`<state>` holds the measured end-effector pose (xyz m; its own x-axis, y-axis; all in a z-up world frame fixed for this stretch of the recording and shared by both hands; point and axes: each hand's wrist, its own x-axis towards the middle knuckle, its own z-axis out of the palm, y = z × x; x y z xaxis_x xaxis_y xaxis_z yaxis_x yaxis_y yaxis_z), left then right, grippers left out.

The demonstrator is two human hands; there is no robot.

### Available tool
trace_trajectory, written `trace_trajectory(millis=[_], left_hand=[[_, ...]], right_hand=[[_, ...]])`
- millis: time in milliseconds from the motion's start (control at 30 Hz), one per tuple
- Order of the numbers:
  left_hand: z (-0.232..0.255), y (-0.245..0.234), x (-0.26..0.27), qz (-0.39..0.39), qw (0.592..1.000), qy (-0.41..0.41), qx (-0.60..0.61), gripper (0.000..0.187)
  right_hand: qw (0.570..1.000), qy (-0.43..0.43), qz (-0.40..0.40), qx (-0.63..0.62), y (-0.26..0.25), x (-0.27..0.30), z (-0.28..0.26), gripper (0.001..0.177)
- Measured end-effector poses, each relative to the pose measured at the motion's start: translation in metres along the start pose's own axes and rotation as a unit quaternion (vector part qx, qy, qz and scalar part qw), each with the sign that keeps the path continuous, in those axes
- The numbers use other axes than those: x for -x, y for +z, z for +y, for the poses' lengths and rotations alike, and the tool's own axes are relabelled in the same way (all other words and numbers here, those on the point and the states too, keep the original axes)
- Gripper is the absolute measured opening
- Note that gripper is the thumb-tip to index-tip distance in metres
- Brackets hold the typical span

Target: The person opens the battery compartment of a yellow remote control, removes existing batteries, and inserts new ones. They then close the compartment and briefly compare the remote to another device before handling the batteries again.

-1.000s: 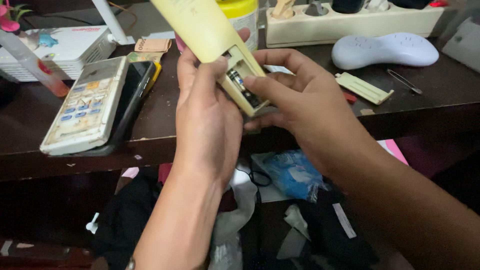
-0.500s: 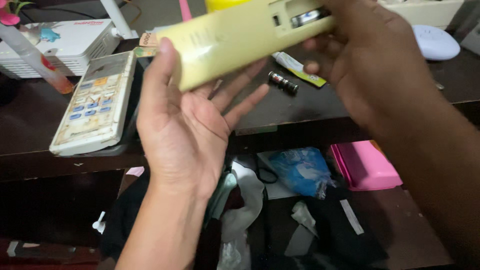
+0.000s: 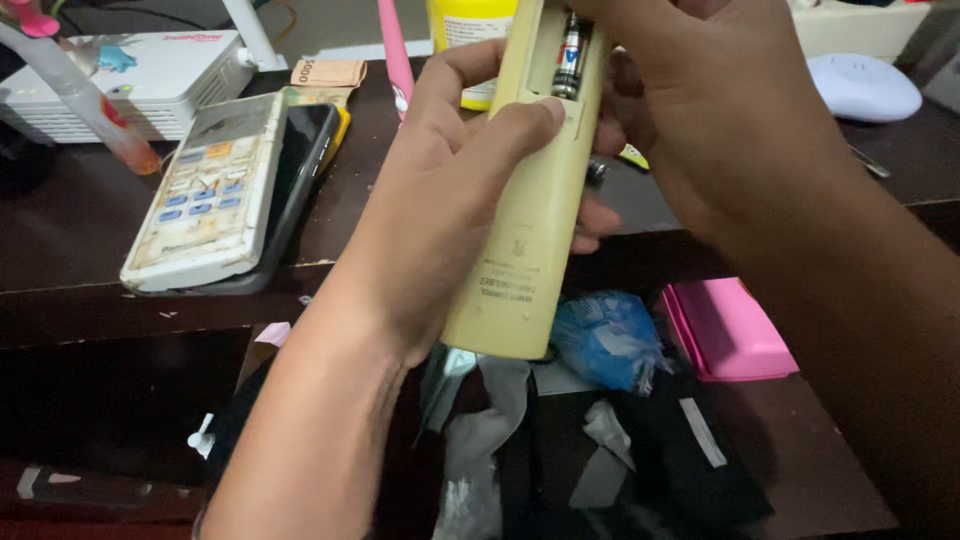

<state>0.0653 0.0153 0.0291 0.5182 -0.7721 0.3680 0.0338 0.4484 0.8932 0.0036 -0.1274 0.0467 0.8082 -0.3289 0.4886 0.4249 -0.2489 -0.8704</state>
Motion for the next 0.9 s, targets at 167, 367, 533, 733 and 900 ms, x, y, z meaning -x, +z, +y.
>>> trace_trajectory(millis=[167, 367, 533, 733, 900], left_hand=[[-0.005, 0.01, 0.006, -0.001, 1.0, 0.026, 0.004, 0.045], [-0.011, 0.012, 0.013, 0.018, 0.999, 0.049, 0.002, 0.046], [-0.015, 0.015, 0.013, 0.043, 0.996, 0.057, -0.045, 0.046], [-0.023, 0.022, 0.011, 0.13, 0.966, 0.122, -0.188, 0.035], [-0.034, 0.032, 0.019, 0.183, 0.911, 0.211, -0.304, 0.03]], right_hand=[[0.999, 0.001, -0.009, -0.051, -0.002, 0.005, 0.004, 0.022], [0.996, 0.057, -0.028, -0.059, 0.005, 0.018, 0.0, 0.035], [0.995, 0.086, -0.022, -0.035, 0.011, 0.02, -0.008, 0.038], [0.983, 0.14, -0.004, -0.12, 0.014, 0.02, -0.008, 0.035], [0.948, 0.201, -0.019, -0.246, 0.019, 0.021, -0.008, 0.042]])
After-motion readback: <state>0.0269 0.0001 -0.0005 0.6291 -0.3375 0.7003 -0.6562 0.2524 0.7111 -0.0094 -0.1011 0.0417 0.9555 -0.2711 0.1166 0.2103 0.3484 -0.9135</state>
